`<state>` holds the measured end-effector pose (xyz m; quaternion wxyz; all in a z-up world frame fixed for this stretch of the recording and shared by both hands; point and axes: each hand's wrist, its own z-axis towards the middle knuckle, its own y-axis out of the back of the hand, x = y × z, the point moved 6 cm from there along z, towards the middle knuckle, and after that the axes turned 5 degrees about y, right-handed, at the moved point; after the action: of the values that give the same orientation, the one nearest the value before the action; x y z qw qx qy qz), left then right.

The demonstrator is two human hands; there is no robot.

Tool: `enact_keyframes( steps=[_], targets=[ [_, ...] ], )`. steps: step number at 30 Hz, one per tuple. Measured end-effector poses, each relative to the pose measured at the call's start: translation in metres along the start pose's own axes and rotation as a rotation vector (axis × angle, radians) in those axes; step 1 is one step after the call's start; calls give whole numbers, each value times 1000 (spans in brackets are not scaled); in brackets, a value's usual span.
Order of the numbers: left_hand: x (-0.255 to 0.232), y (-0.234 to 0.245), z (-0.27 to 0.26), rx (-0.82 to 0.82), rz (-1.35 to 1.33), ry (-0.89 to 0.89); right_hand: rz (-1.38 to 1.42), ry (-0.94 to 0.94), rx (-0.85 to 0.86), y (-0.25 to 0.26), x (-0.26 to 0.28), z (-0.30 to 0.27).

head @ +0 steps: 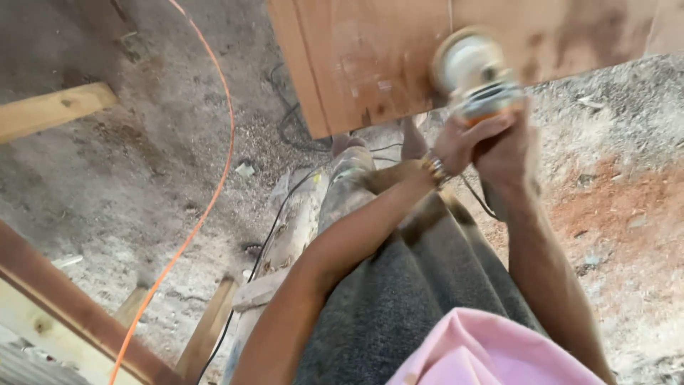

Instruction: Sanding a large wood slab using a power sander.

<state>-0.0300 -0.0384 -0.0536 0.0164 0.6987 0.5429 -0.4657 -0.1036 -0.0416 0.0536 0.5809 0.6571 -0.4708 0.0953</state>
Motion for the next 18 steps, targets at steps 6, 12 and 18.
enact_keyframes(
  steps=[6, 12, 18],
  targets=[
    [-16, 4, -14, -110, 56, 132, -57, 62, 111, -7, -12, -5],
    [-9, 21, -80, -182, -405, -129, -171, 131, 283, -45, -27, -41],
    [20, -4, -59, -189, -231, -103, -108, 213, 132, -17, 0, -41]
  ],
)
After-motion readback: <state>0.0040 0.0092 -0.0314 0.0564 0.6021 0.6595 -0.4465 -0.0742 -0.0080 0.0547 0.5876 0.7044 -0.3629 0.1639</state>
